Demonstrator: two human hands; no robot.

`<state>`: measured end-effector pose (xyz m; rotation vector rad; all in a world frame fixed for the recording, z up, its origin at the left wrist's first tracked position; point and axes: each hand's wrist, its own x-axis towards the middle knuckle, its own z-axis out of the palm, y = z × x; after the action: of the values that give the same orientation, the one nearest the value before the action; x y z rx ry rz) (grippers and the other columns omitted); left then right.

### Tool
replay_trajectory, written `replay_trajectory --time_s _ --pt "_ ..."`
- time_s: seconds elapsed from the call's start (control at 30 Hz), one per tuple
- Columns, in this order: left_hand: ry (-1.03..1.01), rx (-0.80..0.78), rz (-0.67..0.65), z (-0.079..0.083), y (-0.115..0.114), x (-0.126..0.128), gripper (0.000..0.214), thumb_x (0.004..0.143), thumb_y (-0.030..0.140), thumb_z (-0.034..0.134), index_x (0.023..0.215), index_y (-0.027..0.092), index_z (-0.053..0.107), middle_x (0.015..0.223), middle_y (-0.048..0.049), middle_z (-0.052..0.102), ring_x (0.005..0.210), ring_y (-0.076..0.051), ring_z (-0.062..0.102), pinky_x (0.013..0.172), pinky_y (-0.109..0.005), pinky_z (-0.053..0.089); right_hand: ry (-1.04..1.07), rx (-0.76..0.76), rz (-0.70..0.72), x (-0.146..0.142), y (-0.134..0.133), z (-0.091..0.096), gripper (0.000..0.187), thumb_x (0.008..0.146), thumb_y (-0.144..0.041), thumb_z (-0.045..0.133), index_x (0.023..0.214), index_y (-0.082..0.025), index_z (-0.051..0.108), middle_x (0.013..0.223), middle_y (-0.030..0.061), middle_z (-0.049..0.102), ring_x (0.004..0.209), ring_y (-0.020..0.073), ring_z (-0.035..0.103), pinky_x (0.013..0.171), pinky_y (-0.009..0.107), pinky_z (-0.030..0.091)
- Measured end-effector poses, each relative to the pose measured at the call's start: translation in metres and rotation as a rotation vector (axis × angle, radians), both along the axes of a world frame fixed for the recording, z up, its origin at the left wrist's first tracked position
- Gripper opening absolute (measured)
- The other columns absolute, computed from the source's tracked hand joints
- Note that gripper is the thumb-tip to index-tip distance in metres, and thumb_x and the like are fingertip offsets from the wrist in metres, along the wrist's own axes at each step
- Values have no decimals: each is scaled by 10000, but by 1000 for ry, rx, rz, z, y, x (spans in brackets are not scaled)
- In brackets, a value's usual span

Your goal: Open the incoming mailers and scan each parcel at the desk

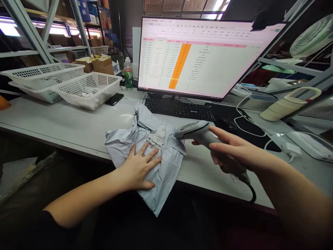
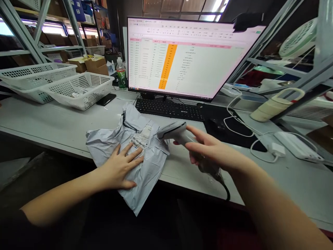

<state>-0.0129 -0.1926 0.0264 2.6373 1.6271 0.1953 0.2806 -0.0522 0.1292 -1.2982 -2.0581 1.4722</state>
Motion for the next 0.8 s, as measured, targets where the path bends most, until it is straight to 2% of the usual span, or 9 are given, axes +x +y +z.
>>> replay_trajectory --time_s 0.13,0.23,0.3,0.37,0.5,0.6,0.67,0.73,0.8 --pt "3 -24 56 1 -2 5 924 743 641 717 1527 322 349 1657 -91 213 1461 -556 100 1050 -857 125 -130 118 276 -27 -36 28 887 848 -456 649 1608 -288 226 821 38 703 540 170 635 383 238 485" --pt "0 -27 84 0 -5 8 949 729 641 726 1537 356 319 1617 -109 298 1455 -568 95 1018 -889 86 -234 218 387 -42 -53 41 841 872 -463 617 1606 -311 236 1003 67 724 589 162 655 498 274 556" --pt "-12 -25 92 -2 -6 9 943 736 634 720 1540 366 307 1569 -113 375 1457 -558 108 1015 -891 82 -294 269 404 -48 -61 48 812 883 -466 600 1602 -320 252 1176 86 697 643 164 671 605 307 587" --pt "-25 -16 100 -5 -8 9 936 740 630 717 1539 370 305 1547 -112 405 1461 -551 109 1019 -887 89 -338 285 410 -50 -65 55 806 895 -468 578 1607 -316 233 1245 94 671 673 167 673 627 304 579" --pt "-44 3 104 -10 -10 7 950 724 632 735 1535 381 308 1582 -109 356 1462 -559 94 1014 -891 90 -325 263 397 -46 -69 61 805 921 -463 538 1620 -295 175 1131 88 690 648 154 649 560 270 539" --pt "-64 24 77 -5 -9 6 922 735 627 739 1519 364 333 1558 -122 390 1469 -530 139 1015 -893 70 -286 235 369 -42 -69 60 824 916 -448 554 1623 -284 164 992 64 696 612 147 629 516 256 517" --pt "-93 43 49 6 -3 3 824 787 599 714 1488 313 388 1495 -139 462 1463 -466 242 1074 -847 91 -268 216 342 -41 -69 59 842 898 -439 582 1620 -285 178 932 48 692 607 148 625 495 245 507" --pt "-141 63 48 16 8 0 729 841 549 685 1450 231 441 1461 -167 483 1413 -387 376 1157 -706 221 -245 200 326 -41 -68 58 855 893 -433 594 1621 -280 173 876 35 685 601 147 621 470 231 492" --pt "-159 77 63 23 21 -3 689 856 532 676 1405 159 491 1497 -206 433 1392 -363 413 1157 -573 333 -229 188 339 -41 -65 57 866 901 -421 592 1626 -269 142 828 24 678 588 144 612 446 216 473"
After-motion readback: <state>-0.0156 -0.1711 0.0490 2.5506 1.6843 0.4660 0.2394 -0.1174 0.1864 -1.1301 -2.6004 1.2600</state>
